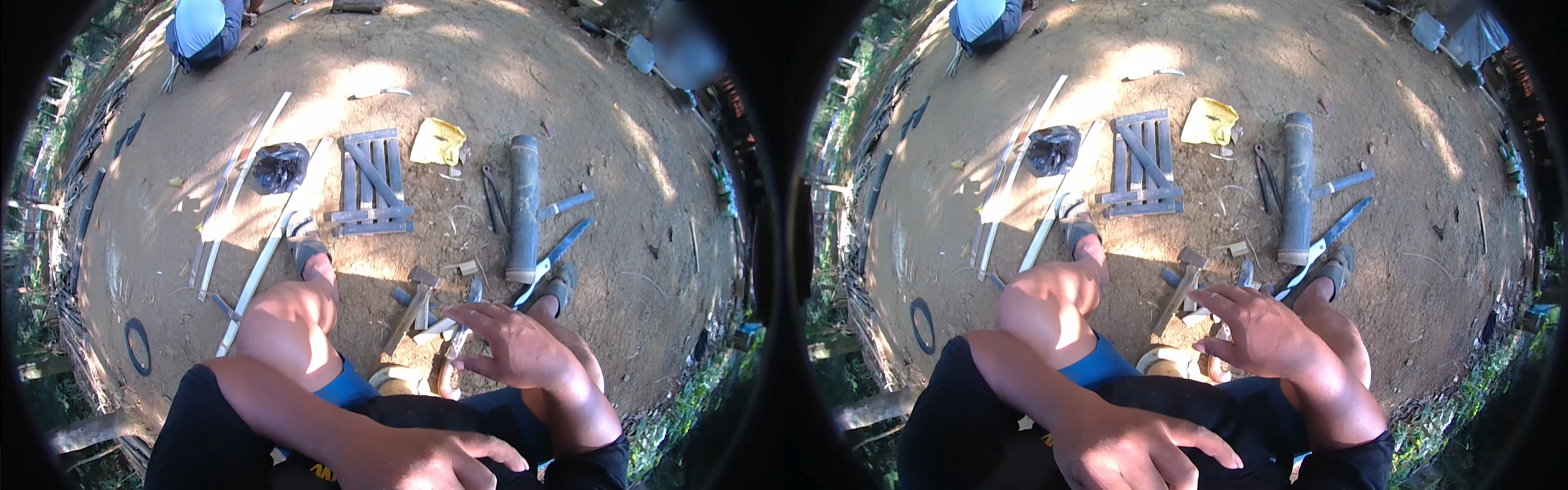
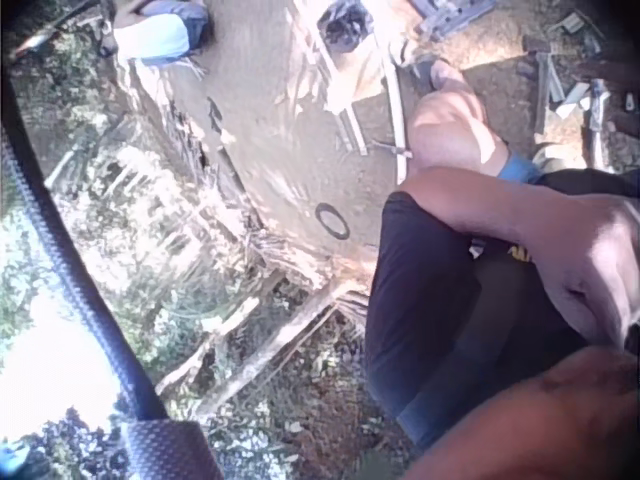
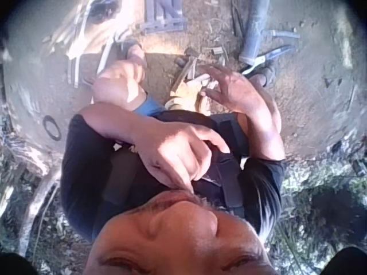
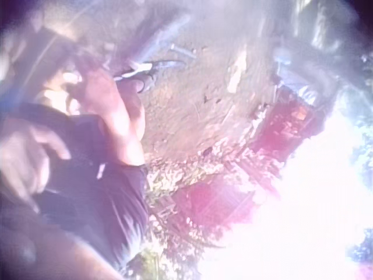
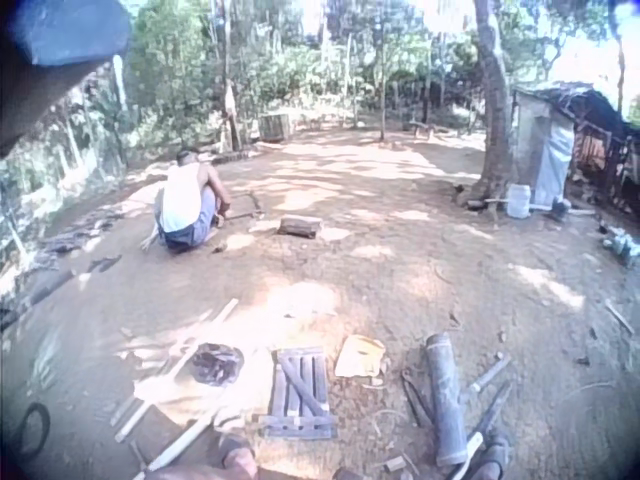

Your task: The person constructs a small wooden object by hand, using a saw to cut bamboo, marking wood with a pencil, and using a small axe to secure wooden slats together.

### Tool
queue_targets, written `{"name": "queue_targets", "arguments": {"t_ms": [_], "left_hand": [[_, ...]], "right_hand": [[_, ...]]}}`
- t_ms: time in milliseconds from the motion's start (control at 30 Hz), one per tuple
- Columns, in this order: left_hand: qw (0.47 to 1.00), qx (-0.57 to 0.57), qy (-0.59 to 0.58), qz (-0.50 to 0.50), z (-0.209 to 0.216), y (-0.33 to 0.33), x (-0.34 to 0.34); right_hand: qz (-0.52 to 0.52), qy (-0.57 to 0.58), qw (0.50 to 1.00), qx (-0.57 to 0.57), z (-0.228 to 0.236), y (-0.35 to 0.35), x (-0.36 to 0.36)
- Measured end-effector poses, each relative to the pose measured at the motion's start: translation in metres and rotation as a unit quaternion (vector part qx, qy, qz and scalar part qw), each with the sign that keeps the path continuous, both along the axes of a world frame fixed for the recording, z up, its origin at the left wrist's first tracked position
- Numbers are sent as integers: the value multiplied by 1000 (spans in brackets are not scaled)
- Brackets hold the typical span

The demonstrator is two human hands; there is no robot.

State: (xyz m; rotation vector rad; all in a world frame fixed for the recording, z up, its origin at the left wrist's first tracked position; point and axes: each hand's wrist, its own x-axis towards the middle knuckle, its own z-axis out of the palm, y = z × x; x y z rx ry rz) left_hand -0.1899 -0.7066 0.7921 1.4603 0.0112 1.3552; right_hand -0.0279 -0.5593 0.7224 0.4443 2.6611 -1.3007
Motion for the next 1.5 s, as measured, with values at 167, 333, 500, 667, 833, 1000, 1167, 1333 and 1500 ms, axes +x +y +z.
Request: {"name": "queue_targets", "arguments": {"t_ms": [167,333,500,667,833,1000,1167,1333,1500], "left_hand": [[944,-228,-126,-201,-22,-16,14],[914,-389,95,-61,-86,-1,-5],[903,-316,276,90,-100,-3,-14],[906,-299,295,46,-92,-7,-18],[902,-274,327,66,-95,-14,-22],[895,-262,356,53,-93,-16,-23],[901,-237,357,71,-94,-19,-23],[905,-220,353,84,-96,-22,-24],[899,-212,374,82,-95,-23,-26]], "right_hand": [[-6,-29,1000,-9,-2,-6,-14],[21,-83,996,1,-11,-11,-39],[3,-69,998,10,-27,-18,-49],[-19,-64,998,-16,-24,-24,-54],[-23,-80,996,-35,-20,-28,-61],[-18,-92,995,-22,-16,-32,-63],[-18,-87,996,-25,-17,-35,-62],[-15,-84,996,-28,-21,-37,-61],[-13,-74,997,-31,-24,-38,-61]]}}
